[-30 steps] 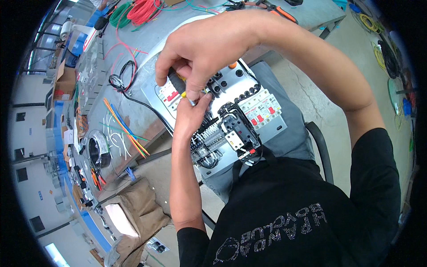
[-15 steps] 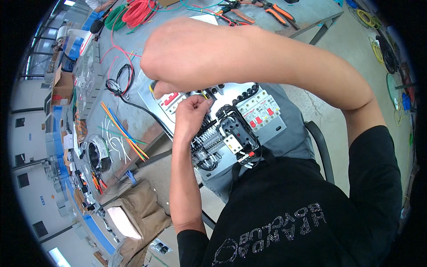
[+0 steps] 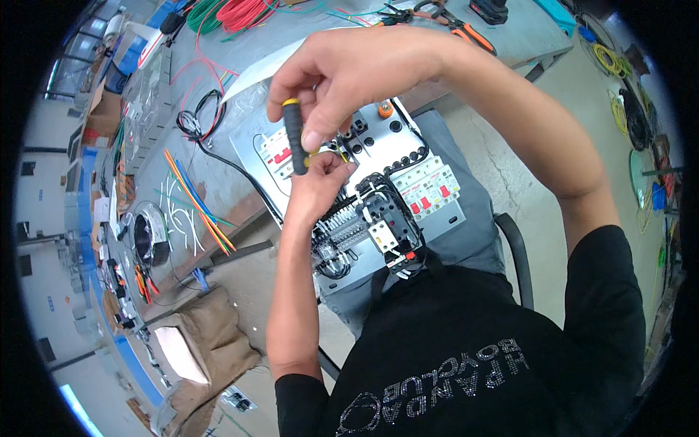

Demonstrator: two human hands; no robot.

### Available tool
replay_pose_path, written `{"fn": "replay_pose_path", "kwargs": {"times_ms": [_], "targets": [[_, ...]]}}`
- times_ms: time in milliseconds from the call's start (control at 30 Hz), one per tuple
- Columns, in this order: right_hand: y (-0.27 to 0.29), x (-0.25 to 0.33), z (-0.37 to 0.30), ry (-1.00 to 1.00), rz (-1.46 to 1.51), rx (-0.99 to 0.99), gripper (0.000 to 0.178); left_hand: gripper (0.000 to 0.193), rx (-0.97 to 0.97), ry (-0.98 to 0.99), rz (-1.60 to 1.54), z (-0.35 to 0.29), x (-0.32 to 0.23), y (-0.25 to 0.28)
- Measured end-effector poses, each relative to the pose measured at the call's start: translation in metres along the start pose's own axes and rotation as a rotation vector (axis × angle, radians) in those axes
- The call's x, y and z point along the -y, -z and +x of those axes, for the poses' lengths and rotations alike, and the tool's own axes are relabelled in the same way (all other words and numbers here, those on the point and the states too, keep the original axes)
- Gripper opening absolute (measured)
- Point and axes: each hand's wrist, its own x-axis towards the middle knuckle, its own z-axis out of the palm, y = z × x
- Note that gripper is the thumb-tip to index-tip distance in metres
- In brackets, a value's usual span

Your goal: The person strips and twists colored wires, then inserts them into terminals on an electrical panel. They use a screwdriver to tighten the terminal screws and secure the connections. The person repeats this process for multiple wires of different colors.

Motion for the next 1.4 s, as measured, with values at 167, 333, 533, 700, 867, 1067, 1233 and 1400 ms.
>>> {"fn": "replay_pose_path", "kwargs": {"times_ms": [167,333,533,700,867,1067,1233,1400], "targets": [[-0.004,0.000,-0.005,0.227,-0.542,-0.280,0.045,0.025,0.009,0.026,0.037,0.000,-0.004,0.000],[-0.025,0.019,-0.013,0.094,-0.662,-0.316,0.036,0.026,-0.004,0.028,0.060,0.000,-0.004,-0.001],[-0.023,0.023,-0.009,0.098,-0.355,-0.142,0.045,0.021,0.008,-0.023,0.071,-0.007,0.001,0.006],[-0.013,0.027,-0.011,0.075,-0.369,-0.109,0.042,0.033,-0.104,-0.048,0.062,-0.021,-0.018,0.024],[-0.026,0.040,-0.008,0.151,-0.827,-0.277,0.032,0.023,-0.247,-0.230,-0.153,-0.025,-0.059,0.036],[-0.015,0.030,0.021,0.245,-0.752,-0.248,0.028,0.021,-0.239,-0.270,-0.162,-0.013,-0.058,0.030],[0.000,0.004,0.016,0.342,-0.516,-0.271,0.033,0.020,-0.254,-0.433,-0.108,-0.011,-0.053,0.029],[0.013,0.028,-0.026,0.235,-0.674,-0.254,0.049,0.019,-0.243,-0.466,-0.084,-0.009,-0.046,0.032]]}}
